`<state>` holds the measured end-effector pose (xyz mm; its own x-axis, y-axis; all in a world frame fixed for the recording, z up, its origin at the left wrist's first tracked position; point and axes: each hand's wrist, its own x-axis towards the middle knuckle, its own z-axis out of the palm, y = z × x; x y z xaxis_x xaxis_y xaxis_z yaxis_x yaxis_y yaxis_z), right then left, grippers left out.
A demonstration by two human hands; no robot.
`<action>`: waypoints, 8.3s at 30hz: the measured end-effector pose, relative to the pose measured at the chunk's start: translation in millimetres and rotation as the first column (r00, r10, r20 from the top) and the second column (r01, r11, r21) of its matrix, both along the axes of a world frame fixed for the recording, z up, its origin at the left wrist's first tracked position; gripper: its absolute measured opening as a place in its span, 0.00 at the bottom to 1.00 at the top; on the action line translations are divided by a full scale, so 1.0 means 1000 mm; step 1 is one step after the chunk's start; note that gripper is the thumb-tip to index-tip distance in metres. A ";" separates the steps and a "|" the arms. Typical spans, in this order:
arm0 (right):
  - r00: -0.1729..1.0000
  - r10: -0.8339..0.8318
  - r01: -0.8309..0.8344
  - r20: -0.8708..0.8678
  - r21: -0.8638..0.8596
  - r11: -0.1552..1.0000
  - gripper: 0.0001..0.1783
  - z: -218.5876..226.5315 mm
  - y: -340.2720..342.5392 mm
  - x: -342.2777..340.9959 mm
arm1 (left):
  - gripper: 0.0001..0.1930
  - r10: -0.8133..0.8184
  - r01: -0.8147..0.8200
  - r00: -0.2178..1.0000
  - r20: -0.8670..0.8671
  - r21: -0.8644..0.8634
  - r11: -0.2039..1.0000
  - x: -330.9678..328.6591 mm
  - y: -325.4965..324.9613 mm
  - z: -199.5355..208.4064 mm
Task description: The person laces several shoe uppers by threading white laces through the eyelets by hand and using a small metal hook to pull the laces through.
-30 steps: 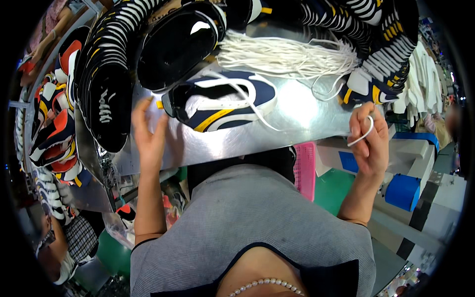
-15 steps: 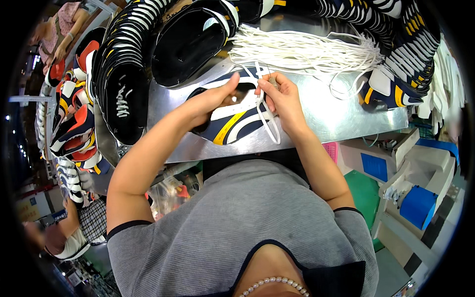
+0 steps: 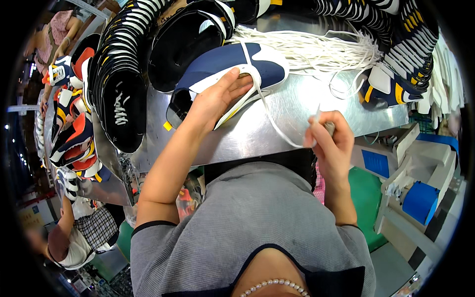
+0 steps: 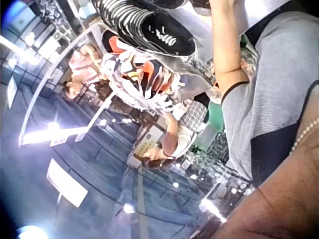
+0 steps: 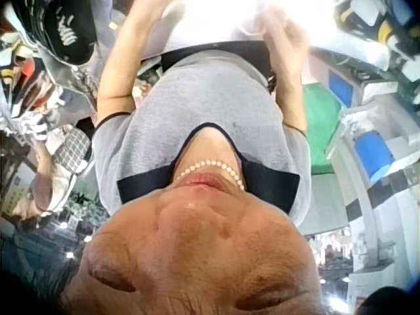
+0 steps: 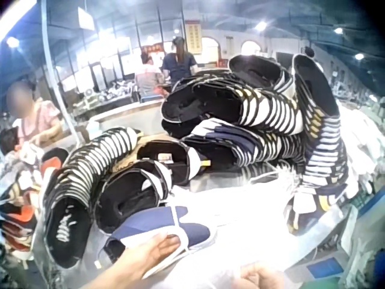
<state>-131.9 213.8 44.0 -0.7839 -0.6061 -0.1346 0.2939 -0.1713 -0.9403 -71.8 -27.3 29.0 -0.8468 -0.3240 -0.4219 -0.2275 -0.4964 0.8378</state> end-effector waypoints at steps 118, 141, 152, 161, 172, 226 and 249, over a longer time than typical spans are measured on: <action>0.905 0.105 -0.048 -0.413 0.145 0.988 0.08 -0.059 -0.098 -0.027 | 0.15 -0.258 0.355 0.908 0.330 -0.933 0.054 0.049 0.020 0.033; 0.859 0.334 -0.154 -0.389 0.426 0.891 0.17 -0.054 -0.032 0.007 | 0.09 -0.229 0.441 0.889 0.396 -0.874 0.203 0.018 0.018 -0.002; 0.824 0.364 -0.112 -0.434 0.504 0.856 0.20 -0.052 -0.031 0.000 | 0.12 -0.215 0.439 0.892 0.397 -0.873 0.212 0.018 0.022 -0.002; 0.777 0.378 -0.017 -0.503 0.584 0.811 0.22 -0.057 -0.038 0.005 | 0.10 -0.347 0.410 0.888 0.302 -0.862 0.299 0.021 0.014 -0.006; 0.721 0.493 -0.035 -0.488 0.684 0.728 0.21 -0.031 -0.024 0.010 | 0.09 -0.364 0.102 0.926 0.103 -0.995 -0.022 0.049 0.026 -0.018; 0.986 0.168 -0.161 0.004 0.312 0.936 0.30 -0.070 -0.043 -0.029 | 0.09 -0.320 0.365 0.911 0.261 -0.872 0.327 0.045 -0.003 -0.014; 0.653 0.362 0.207 -0.665 0.616 0.760 0.27 -0.065 -0.001 -0.094 | 0.05 -0.617 0.153 0.780 -0.103 -0.925 0.348 0.043 0.007 0.096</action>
